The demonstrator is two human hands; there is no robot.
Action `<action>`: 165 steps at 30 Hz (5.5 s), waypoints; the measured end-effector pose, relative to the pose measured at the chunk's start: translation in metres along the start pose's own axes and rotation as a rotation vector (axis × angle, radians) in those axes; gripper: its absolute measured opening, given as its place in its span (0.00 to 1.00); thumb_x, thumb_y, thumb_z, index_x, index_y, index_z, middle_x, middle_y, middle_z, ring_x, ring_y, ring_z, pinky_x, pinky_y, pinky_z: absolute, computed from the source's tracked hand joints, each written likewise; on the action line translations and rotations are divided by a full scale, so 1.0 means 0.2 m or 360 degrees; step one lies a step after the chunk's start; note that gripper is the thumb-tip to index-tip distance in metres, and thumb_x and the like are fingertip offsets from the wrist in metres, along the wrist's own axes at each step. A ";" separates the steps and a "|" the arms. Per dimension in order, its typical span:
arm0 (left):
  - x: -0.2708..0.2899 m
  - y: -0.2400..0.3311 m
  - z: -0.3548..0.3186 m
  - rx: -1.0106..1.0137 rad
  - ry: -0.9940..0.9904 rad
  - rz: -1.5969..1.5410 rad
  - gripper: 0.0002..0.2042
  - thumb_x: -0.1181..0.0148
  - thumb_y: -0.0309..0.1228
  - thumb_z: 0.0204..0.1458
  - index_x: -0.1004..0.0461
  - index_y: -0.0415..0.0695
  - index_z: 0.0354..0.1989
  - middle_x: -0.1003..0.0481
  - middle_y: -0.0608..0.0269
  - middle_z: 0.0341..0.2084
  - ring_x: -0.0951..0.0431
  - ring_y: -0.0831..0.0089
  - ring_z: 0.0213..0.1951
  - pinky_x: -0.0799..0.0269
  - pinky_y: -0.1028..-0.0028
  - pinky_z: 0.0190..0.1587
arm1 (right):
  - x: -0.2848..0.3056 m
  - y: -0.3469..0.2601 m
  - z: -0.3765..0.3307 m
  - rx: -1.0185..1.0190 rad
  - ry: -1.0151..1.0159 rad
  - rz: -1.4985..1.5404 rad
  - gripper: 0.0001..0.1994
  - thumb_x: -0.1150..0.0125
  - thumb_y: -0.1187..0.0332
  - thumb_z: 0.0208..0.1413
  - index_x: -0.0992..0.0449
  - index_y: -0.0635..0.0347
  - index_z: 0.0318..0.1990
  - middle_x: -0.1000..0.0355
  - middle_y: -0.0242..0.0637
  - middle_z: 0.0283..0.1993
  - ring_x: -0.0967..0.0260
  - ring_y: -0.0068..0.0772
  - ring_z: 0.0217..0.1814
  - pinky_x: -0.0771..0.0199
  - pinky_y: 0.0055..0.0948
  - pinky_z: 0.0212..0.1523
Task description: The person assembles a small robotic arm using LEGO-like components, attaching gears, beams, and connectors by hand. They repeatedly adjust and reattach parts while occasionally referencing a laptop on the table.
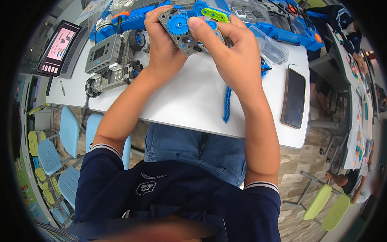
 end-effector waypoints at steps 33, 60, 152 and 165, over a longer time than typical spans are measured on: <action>-0.06 0.04 -0.02 0.0577 -0.0601 -0.0882 0.33 0.31 0.21 0.42 0.40 0.45 0.58 0.30 0.63 0.46 0.28 0.72 0.51 0.30 0.71 0.54 | 0.26 0.12 0.10 0.0325 0.0257 0.0307 0.09 0.33 0.73 0.57 0.25 0.66 0.42 0.26 0.36 0.39 0.26 0.23 0.47 0.26 0.24 0.49; -0.03 -0.06 -0.03 0.0697 0.0124 -0.0694 0.30 0.38 0.18 0.50 0.47 0.38 0.59 0.34 0.55 0.47 0.30 0.69 0.50 0.31 0.70 0.54 | 0.22 0.26 0.08 -0.0360 0.0006 0.1434 0.15 0.43 0.70 0.65 0.29 0.71 0.54 0.27 0.46 0.50 0.27 0.35 0.52 0.27 0.46 0.62; 0.07 -0.05 -0.01 0.0081 0.0426 -0.0186 0.33 0.26 0.32 0.46 0.44 0.38 0.53 0.39 0.56 0.44 0.35 0.67 0.46 0.35 0.69 0.51 | -0.05 -0.10 -0.06 0.1481 0.0125 -0.0655 0.23 0.37 0.86 0.32 0.15 0.54 0.39 0.24 0.35 0.37 0.28 0.40 0.41 0.26 0.35 0.42; 0.08 -0.05 0.00 -0.0028 0.0361 -0.0045 0.35 0.25 0.37 0.46 0.44 0.37 0.54 0.39 0.54 0.45 0.35 0.64 0.46 0.36 0.67 0.52 | -0.04 -0.09 -0.04 0.1464 0.0048 -0.0641 0.20 0.36 0.87 0.36 0.15 0.55 0.38 0.24 0.34 0.36 0.28 0.40 0.41 0.26 0.34 0.40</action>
Point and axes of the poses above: each hand's wrist, its own z-axis towards the middle knuckle, its own x-axis out of the back of the hand, y = z × x, the point moved 4 cm from there along z, towards the middle knuckle
